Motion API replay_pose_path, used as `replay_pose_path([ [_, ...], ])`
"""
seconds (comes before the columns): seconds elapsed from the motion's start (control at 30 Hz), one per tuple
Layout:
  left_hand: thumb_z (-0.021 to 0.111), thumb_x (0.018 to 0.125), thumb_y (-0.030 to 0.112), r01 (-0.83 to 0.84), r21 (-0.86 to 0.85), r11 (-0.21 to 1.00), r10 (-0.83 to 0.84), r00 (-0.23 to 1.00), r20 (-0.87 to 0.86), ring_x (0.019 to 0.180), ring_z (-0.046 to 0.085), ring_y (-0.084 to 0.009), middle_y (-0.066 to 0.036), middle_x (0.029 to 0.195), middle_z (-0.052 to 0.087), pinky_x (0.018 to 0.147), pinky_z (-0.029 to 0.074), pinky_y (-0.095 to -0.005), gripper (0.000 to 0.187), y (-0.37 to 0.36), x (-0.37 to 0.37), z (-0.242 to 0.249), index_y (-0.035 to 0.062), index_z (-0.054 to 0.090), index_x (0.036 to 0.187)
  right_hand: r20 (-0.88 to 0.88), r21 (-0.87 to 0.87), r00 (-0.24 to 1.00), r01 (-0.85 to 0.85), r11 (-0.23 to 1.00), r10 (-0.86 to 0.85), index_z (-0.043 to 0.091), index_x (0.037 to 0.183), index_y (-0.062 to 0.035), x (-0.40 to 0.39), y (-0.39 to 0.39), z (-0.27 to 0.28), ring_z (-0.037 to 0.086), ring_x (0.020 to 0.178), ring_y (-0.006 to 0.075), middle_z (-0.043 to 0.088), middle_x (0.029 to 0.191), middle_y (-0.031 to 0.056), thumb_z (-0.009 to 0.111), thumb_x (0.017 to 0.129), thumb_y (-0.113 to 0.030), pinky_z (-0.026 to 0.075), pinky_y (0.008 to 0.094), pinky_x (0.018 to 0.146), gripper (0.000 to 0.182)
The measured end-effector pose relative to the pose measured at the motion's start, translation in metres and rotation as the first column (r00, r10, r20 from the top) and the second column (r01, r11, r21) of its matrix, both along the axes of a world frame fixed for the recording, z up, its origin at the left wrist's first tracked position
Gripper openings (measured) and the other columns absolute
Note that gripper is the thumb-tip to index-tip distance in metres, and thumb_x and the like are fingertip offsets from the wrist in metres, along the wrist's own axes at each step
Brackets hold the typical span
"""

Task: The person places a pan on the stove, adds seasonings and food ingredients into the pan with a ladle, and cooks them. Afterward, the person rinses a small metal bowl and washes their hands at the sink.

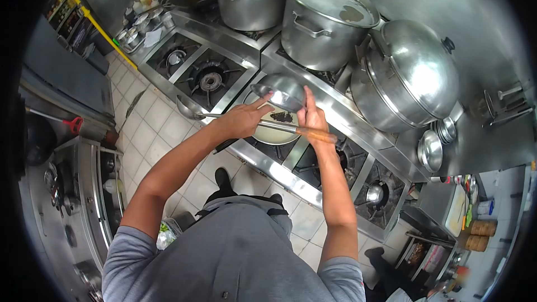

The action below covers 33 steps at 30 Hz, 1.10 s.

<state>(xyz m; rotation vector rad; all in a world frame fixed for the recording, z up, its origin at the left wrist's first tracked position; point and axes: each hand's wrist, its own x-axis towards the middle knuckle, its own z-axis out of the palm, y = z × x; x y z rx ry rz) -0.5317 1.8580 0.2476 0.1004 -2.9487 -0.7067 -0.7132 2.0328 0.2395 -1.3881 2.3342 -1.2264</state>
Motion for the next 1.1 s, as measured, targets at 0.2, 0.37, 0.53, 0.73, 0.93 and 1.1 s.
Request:
replay_pose_path([
  [0.2, 0.051, 0.078, -0.001, 0.069, -0.015, 0.998, -0.068, 0.997, 0.047, 0.109, 0.061, -0.0414, -0.027, 0.149, 0.035, 0.092, 0.049, -0.0489, 0.042, -0.004, -0.030, -0.037, 0.0041, 0.053, 0.119, 0.060, 0.053, 0.997, 0.048, 0.997, -0.051, 0.028, 0.149, -0.0116, -0.006, 0.007, -0.013, 0.061, 0.068, 0.0328, 0.062, 0.079, 0.0221, 0.048, 0.090, -0.003, 0.050, 0.0379, 0.070, 0.063],
  [0.37, 0.051, 0.079, -0.002, 0.001, 0.055, 0.998, -0.005, 0.998, 0.067, 0.105, 0.062, -0.0410, -0.025, 0.140, 0.045, 0.091, 0.050, -0.0473, 0.038, 0.006, -0.037, -0.027, 0.0040, 0.055, 0.116, 0.001, 0.133, 0.995, 0.103, 0.986, -0.104, 0.026, 0.150, -0.0159, -0.015, 0.006, -0.026, 0.063, 0.070, 0.0345, 0.063, 0.081, 0.0222, 0.048, 0.092, -0.004, 0.050, 0.0421, 0.069, 0.063],
  [0.53, 0.051, 0.080, -0.002, 0.003, 0.038, 0.999, -0.003, 1.000, -0.002, 0.102, 0.063, -0.0422, -0.024, 0.140, 0.044, 0.092, 0.050, -0.0471, 0.042, 0.003, -0.049, -0.052, 0.0050, 0.056, 0.121, -0.066, 0.058, 0.995, 0.079, 0.995, -0.076, 0.025, 0.149, -0.0120, -0.021, 0.006, -0.033, 0.065, 0.074, 0.0416, 0.064, 0.083, 0.0219, 0.052, 0.088, -0.004, 0.050, 0.0483, 0.067, 0.067],
  [0.73, 0.051, 0.082, -0.001, -0.065, 0.082, 0.994, 0.056, 0.993, 0.106, 0.101, 0.063, -0.0450, -0.029, 0.144, 0.037, 0.092, 0.050, -0.0480, 0.041, 0.013, -0.048, -0.026, 0.0028, 0.055, 0.123, -0.061, 0.075, 0.996, 0.070, 0.995, -0.066, 0.023, 0.149, -0.0110, -0.021, 0.002, -0.027, 0.065, 0.076, 0.0413, 0.064, 0.086, 0.0209, 0.051, 0.091, -0.006, 0.050, 0.0479, 0.068, 0.064],
  [0.93, 0.052, 0.082, 0.000, -0.106, 0.079, 0.991, 0.097, 0.990, 0.105, 0.102, 0.062, -0.0472, -0.028, 0.139, 0.041, 0.092, 0.050, -0.0496, 0.042, 0.014, -0.045, -0.037, 0.0027, 0.054, 0.124, -0.121, 0.058, 0.989, 0.095, 0.994, -0.088, 0.026, 0.149, -0.0161, -0.017, 0.002, -0.029, 0.065, 0.073, 0.0346, 0.064, 0.083, 0.0184, 0.051, 0.092, -0.003, 0.050, 0.0443, 0.067, 0.064],
  [1.1, 0.053, 0.082, 0.002, -0.056, 0.122, 0.991, 0.046, 0.996, 0.080, 0.098, 0.063, -0.0465, -0.032, 0.141, 0.038, 0.089, 0.051, -0.0487, 0.038, 0.018, -0.046, -0.030, 0.0016, 0.055, 0.120, -0.104, 0.112, 0.992, 0.078, 0.991, -0.066, 0.020, 0.151, -0.0121, -0.017, 0.003, -0.027, 0.065, 0.076, 0.0423, 0.064, 0.086, 0.0222, 0.052, 0.091, -0.006, 0.049, 0.0490, 0.068, 0.069],
])
